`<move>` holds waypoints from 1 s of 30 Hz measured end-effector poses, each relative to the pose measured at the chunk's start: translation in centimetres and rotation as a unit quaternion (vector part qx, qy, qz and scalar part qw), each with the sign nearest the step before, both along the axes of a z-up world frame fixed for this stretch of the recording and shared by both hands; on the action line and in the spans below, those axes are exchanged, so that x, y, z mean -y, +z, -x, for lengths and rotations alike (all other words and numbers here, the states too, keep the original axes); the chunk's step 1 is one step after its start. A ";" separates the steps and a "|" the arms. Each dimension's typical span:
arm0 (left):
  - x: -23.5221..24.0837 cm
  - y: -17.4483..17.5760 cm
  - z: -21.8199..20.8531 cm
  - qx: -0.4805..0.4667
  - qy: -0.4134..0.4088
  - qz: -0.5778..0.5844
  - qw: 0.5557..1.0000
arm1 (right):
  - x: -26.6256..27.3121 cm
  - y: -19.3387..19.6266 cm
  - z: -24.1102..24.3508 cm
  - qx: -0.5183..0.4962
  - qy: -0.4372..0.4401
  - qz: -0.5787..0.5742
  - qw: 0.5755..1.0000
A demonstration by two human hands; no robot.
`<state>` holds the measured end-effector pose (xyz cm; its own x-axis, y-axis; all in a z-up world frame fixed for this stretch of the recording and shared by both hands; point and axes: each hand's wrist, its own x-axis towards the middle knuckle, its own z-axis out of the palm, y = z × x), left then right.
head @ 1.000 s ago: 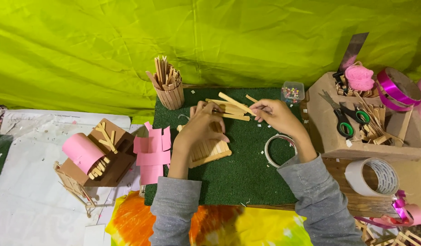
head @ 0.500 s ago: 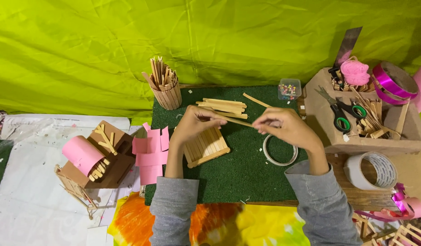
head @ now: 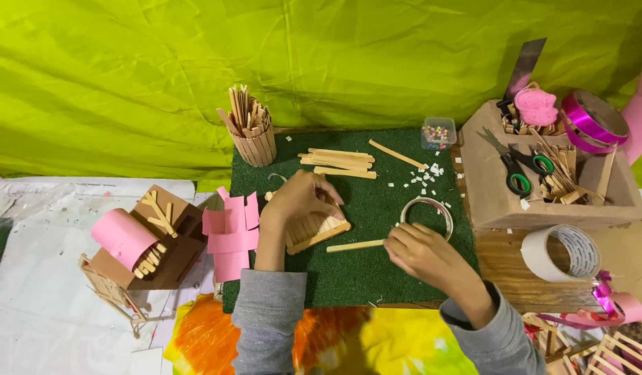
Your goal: Assembling a small structure using popsicle sticks and double-sided tape, including cutting tape with scissors.
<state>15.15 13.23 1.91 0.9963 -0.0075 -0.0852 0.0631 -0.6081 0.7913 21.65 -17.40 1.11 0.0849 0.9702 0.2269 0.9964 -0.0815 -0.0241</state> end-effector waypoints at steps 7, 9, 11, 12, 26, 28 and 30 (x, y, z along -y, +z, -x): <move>0.1 -0.6 0.0 -0.017 -0.019 -0.008 1.000 | -1.8 2.7 1.7 -0.058 -0.012 -0.015 0.998; 0.1 -0.6 0.1 -0.024 -0.011 -0.020 0.999 | -2.1 2.8 1.8 -0.073 -0.019 0.004 0.997; -0.2 -0.5 0.1 -0.026 -0.005 -0.024 0.999 | -1.9 1.9 1.3 -0.086 -0.024 0.014 0.996; -0.3 -0.5 0.0 -0.027 0.000 -0.028 0.999 | -1.9 1.4 1.1 -0.099 -0.031 0.023 0.994; 1.5 2.7 0.3 0.111 0.018 0.069 0.991 | 4.5 2.7 -0.6 -0.263 -0.233 0.061 0.934; 2.3 3.2 0.2 0.130 0.012 0.076 0.989 | 4.8 2.2 -0.8 -0.274 -0.241 0.057 0.929; 3.1 3.8 0.2 0.214 -0.009 0.096 0.972 | 5.0 1.3 -1.1 -0.313 -0.251 0.013 0.916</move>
<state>14.93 10.16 5.73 0.9395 -0.0006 0.3427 -0.3073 -0.4438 0.8418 22.78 -22.43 2.36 0.6278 0.7772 -0.0420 0.6240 -0.5348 -0.5698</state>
